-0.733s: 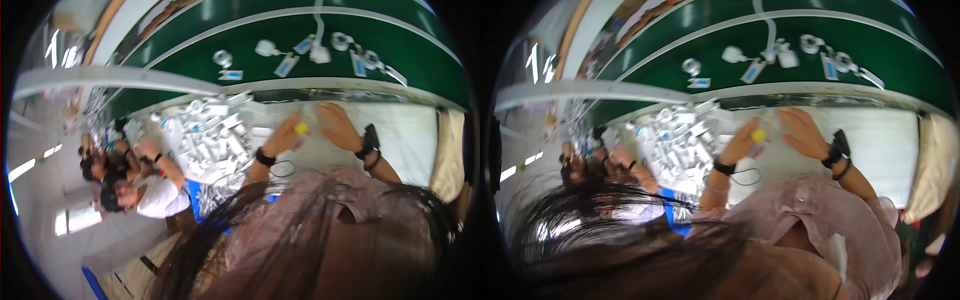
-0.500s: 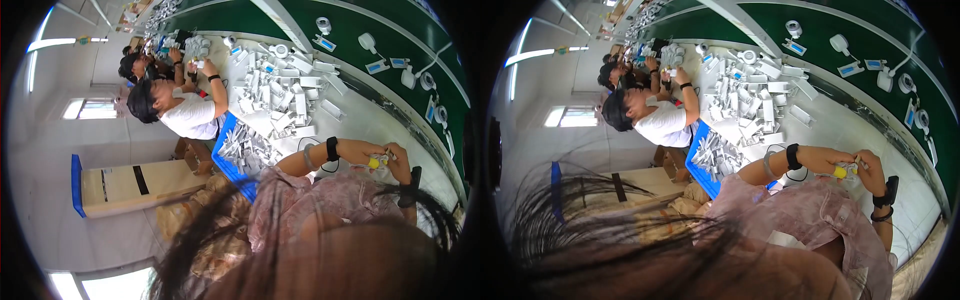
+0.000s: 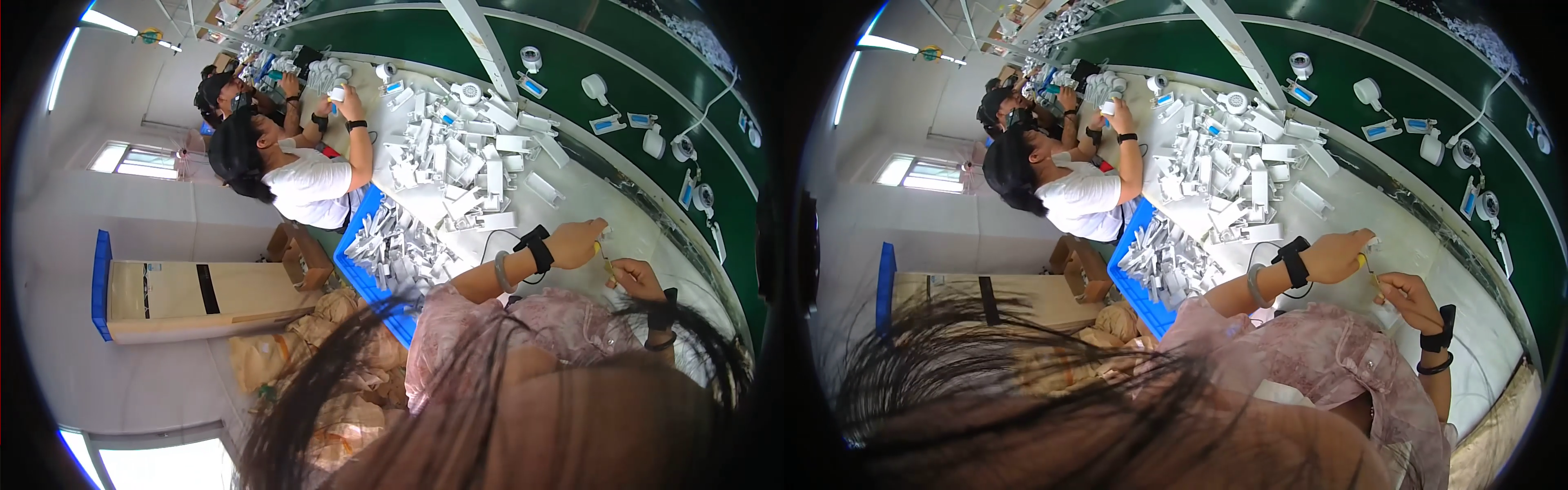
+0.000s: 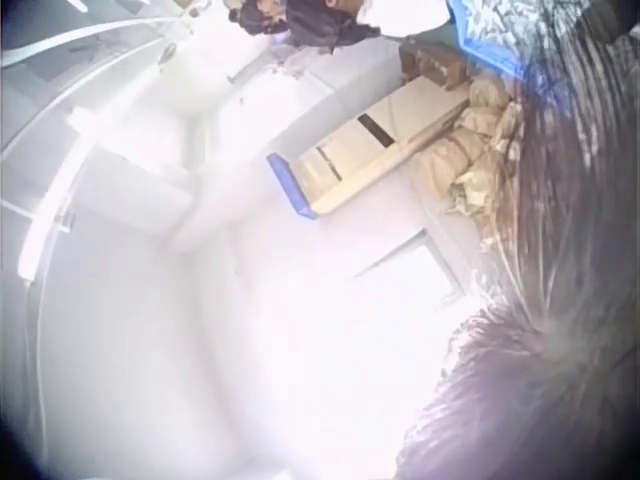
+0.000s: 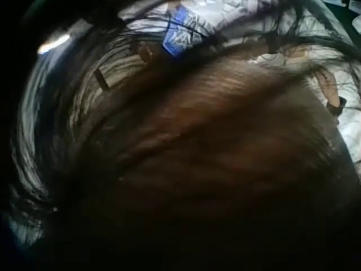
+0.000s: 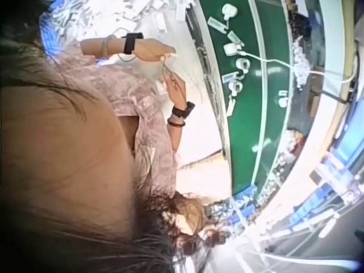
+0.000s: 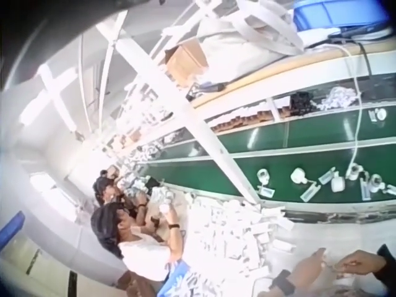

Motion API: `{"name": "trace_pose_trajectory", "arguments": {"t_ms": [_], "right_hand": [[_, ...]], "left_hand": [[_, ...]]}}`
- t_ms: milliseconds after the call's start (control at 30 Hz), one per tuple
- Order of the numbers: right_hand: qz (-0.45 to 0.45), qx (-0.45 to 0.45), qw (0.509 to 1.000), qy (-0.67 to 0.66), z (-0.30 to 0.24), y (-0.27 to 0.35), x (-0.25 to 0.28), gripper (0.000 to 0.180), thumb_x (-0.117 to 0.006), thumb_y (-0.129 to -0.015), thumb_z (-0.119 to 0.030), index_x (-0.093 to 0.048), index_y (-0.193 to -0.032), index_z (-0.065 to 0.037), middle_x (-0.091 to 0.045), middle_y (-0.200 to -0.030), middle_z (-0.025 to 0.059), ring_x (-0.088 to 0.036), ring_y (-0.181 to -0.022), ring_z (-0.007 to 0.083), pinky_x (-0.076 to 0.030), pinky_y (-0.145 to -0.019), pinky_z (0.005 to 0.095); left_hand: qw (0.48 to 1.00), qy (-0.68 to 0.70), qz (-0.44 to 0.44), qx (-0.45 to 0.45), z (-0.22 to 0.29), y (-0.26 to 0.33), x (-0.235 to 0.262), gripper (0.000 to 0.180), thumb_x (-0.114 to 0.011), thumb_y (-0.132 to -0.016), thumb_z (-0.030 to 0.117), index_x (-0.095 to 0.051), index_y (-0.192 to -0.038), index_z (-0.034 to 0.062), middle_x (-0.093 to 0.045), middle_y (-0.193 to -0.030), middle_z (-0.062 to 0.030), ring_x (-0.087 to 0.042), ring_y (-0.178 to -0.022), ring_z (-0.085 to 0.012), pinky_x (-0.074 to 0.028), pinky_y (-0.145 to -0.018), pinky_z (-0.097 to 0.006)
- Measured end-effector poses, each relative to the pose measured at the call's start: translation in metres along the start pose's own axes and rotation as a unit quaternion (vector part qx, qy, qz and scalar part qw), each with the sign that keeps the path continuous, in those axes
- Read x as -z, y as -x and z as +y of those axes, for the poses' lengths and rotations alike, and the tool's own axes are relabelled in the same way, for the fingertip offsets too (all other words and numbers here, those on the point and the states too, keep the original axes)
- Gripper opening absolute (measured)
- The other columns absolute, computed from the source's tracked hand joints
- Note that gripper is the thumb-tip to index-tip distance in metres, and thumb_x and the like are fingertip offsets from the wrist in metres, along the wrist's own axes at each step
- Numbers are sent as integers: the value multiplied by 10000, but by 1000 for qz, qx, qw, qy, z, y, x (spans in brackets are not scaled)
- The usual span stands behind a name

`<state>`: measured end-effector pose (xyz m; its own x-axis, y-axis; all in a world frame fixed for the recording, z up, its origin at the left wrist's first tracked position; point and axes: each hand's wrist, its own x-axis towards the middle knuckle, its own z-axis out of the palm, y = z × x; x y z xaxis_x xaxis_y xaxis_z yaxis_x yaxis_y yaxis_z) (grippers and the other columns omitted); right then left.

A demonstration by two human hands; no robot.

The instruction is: Assembling small electronic components on a production line.

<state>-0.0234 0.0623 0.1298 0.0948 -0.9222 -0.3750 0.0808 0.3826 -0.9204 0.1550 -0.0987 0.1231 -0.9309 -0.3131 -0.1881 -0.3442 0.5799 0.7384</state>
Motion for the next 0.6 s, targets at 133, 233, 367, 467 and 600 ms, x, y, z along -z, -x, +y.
{"name": "trace_pose_trajectory", "arguments": {"t_ms": [133, 233, 367, 467, 600], "right_hand": [[31, 40, 999, -4, 12, 0, 1, 135, -606, -903, -88, -618, -959, 33, -643, -840, 48, -626, -720, 125, -490, -700, 265], [30, 41, 999, -14, 8, -2, -2, 96, -628, -885, -74, -610, -917, 14, -629, -794, 40, -619, -687, 115, -492, -669, 264], [54, 16, 998, 15, -4, -2, -13, 79, -638, -852, -30, -565, -821, -19, -589, -731, 16, -593, -645, 98, -474, -630, 246], [141, 41, 980, 134, 8, -2, -16, 111, -656, -815, -21, -546, -805, -24, -561, -700, 25, -563, -606, 106, -454, -590, 260], [342, 179, 840, 380, 17, -6, -26, 133, -672, -771, -25, -545, -811, -22, -513, -666, 69, -537, -617, 176, -430, -555, 304]], "left_hand": [[996, 33, 51, -66, 3, 0, 0, 428, -515, -844, 116, -413, -1246, 12, -589, -1026, -263, -586, -890, -437, -463, -764, -494], [995, 47, 55, -65, 7, -1, -4, 421, -513, -844, 112, -419, -1242, 11, -593, -1013, -265, -583, -887, -439, -461, -761, -495], [996, 67, 38, -43, 9, 0, -9, 399, -509, -817, 99, -429, -1202, 29, -607, -939, -244, -574, -898, -448, -456, -772, -510], [989, 97, 72, -85, 8, -1, -11, 355, -497, -842, 111, -430, -1182, 33, -618, -857, -221, -626, -752, -382, -492, -656, -471], [937, 346, -14, 57, 7, -5, -18, 258, -472, -893, 140, -423, -1123, 32, -612, -773, -144, -585, -504, -203, -469, -417, -347]]}}
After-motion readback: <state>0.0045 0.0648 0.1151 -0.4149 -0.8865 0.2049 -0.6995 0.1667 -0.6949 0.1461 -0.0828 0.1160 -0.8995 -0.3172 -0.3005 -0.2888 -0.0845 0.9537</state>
